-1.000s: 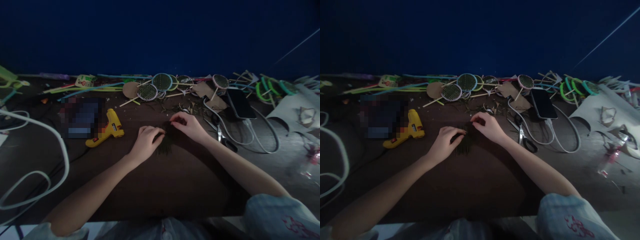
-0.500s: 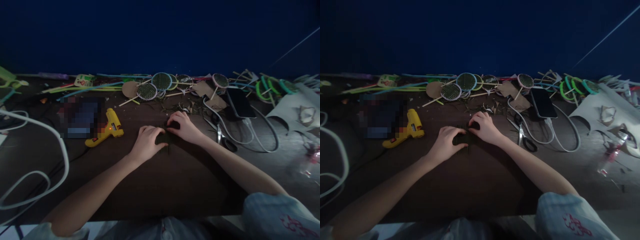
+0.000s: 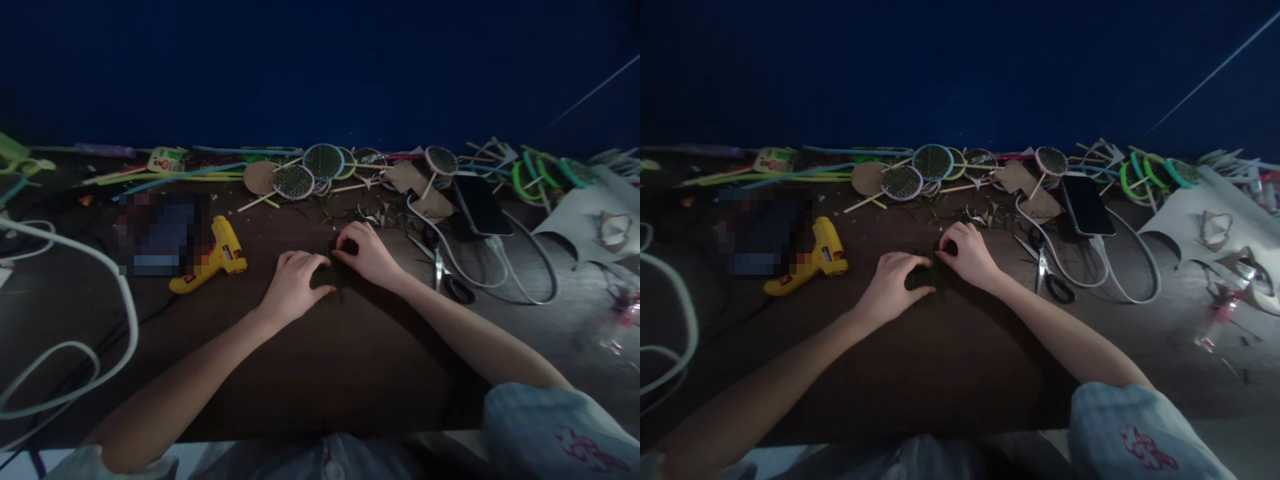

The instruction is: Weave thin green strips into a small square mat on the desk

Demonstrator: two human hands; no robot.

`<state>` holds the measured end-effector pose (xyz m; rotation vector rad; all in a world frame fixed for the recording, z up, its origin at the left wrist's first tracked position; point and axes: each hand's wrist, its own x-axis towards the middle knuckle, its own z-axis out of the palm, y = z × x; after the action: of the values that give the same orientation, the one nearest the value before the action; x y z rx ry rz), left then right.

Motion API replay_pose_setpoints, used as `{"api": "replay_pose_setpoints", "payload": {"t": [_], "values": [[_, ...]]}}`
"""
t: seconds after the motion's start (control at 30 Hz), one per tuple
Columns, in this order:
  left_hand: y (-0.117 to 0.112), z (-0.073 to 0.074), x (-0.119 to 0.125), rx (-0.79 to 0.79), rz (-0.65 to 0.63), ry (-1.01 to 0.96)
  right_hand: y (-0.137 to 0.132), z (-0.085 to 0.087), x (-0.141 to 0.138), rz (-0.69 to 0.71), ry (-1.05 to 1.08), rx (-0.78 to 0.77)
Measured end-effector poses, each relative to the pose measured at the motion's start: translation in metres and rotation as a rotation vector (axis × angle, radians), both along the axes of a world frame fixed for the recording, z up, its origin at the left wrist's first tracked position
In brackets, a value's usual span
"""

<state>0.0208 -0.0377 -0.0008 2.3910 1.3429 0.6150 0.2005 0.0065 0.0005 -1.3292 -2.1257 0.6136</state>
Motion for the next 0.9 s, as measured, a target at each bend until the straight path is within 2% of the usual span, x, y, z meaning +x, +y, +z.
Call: {"api": "replay_pose_setpoints", "payload": {"t": [0.13, 0.23, 0.33, 0.4, 0.5, 0.6, 0.67, 0.8, 0.9], "values": [[0.0, 0.0, 0.0, -0.023, 0.007, -0.005, 0.0, 0.004, 0.004, 0.043, 0.097, -0.052], [0.0, 0.0, 0.0, -0.034, 0.015, -0.004, 0.0, 0.006, 0.01, 0.189, 0.2, -0.137], [0.0, -0.001, 0.0, -0.023, 0.014, 0.006, -0.001, 0.01, 0.014, 0.292, 0.209, -0.21], [0.0, -0.002, 0.0, -0.016, 0.006, 0.012, -0.001, 0.012, 0.015, 0.338, 0.193, -0.212], [0.0, -0.002, 0.0, -0.02, 0.019, 0.007, -0.003, 0.016, 0.015, 0.4, 0.188, -0.126], [0.0, -0.001, 0.0, -0.018, 0.017, 0.014, -0.003, 0.017, 0.013, 0.381, 0.183, -0.03], [0.001, -0.001, -0.001, -0.014, -0.016, 0.039, -0.003, 0.016, 0.012, 0.352, 0.199, -0.033], [0.0, -0.001, -0.001, -0.031, -0.016, 0.034, -0.002, 0.01, 0.008, 0.159, 0.177, -0.118], [-0.002, -0.001, -0.001, -0.041, 0.001, -0.015, -0.001, 0.004, 0.004, 0.061, 0.106, -0.096]]}}
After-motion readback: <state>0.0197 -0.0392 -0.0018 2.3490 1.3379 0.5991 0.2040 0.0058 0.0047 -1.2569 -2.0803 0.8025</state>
